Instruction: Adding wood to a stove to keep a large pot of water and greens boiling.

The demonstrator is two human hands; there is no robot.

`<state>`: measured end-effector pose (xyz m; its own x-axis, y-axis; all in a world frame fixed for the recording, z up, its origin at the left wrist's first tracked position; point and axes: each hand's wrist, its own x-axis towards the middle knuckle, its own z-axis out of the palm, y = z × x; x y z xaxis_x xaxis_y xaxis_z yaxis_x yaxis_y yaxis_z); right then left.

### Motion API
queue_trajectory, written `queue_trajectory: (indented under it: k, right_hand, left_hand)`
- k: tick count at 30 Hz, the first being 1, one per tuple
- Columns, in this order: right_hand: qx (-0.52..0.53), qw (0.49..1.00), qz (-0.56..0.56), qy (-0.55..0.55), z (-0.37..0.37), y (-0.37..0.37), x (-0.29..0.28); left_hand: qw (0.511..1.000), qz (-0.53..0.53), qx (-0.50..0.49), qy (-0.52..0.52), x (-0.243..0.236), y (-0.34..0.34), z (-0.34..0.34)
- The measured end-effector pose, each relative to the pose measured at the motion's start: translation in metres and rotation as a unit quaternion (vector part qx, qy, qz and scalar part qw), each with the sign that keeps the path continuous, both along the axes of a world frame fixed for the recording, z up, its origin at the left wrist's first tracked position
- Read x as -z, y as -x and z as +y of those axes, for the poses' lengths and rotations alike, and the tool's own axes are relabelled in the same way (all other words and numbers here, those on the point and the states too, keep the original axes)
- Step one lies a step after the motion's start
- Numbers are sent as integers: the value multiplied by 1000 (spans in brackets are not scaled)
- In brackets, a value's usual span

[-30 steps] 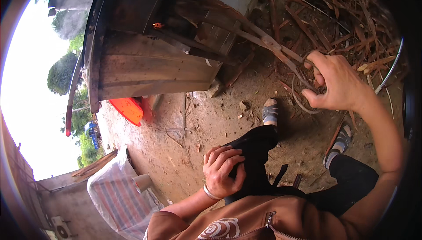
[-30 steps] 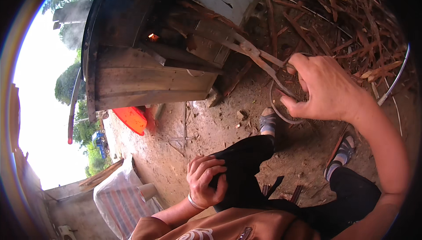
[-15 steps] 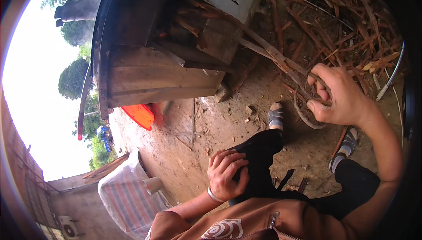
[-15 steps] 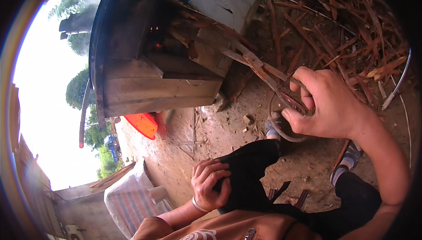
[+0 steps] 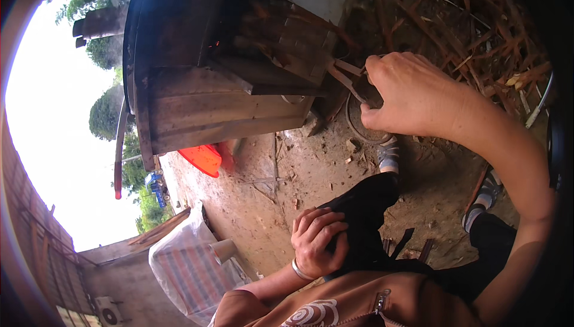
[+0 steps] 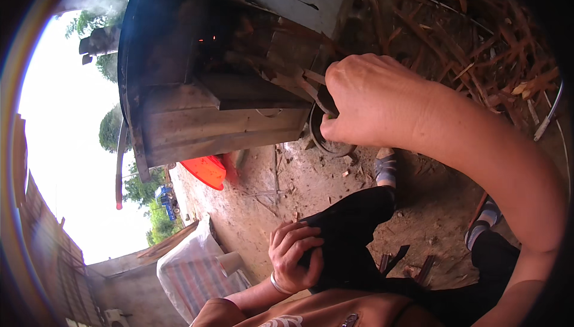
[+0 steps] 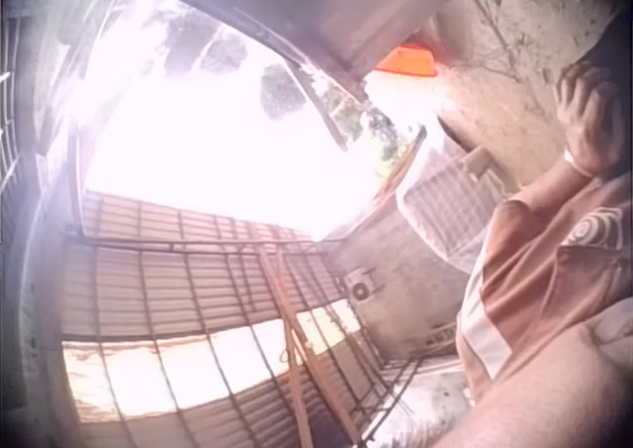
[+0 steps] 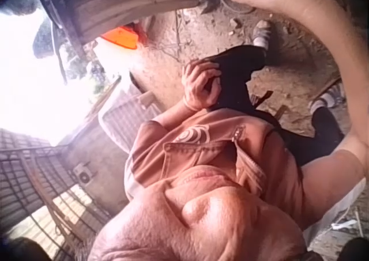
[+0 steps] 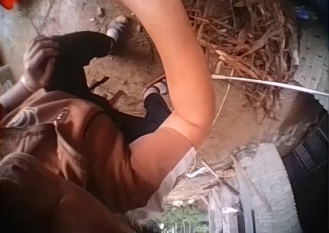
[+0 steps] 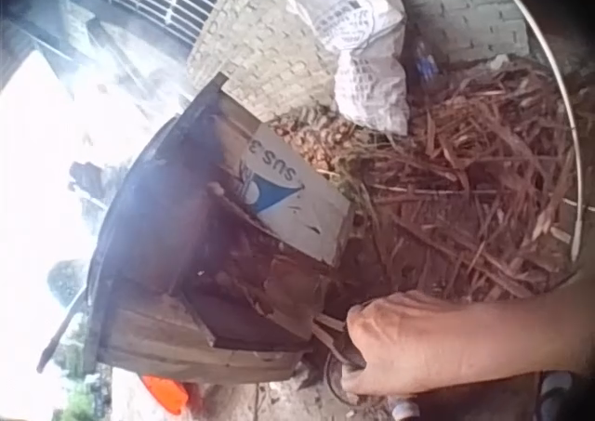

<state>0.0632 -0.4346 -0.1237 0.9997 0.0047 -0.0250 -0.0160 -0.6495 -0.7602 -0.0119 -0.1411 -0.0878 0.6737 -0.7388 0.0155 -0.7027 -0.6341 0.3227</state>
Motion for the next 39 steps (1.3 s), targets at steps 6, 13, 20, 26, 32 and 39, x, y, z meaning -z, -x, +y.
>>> queue_trajectory:
  k: [6,13,20,26,32,39]
  right_hand:
    - [10,998,4,-56,17,-31,13]
    - [-4,996,-85,9,16,-96,38]
    - [48,995,-92,-5,13,-94,33]
    - [36,989,8,-145,-11,9,13]
    - [1,878,87,-471,-11,56,21]
    - [-73,642,188,-740,5,8,44]
  left_hand:
    - [1000,6,-4,1,-1,-2,3]
    - [1000,8,-6,-4,0,-1,2]
    - [1000,17,-17,-3,0,-4,4]
    - [1000,11,-7,8,0,-7,9]
    - [1000,3,-3,-7,-2,-5,4]
    - [1000,5,-1,-9,0,-2,-2]
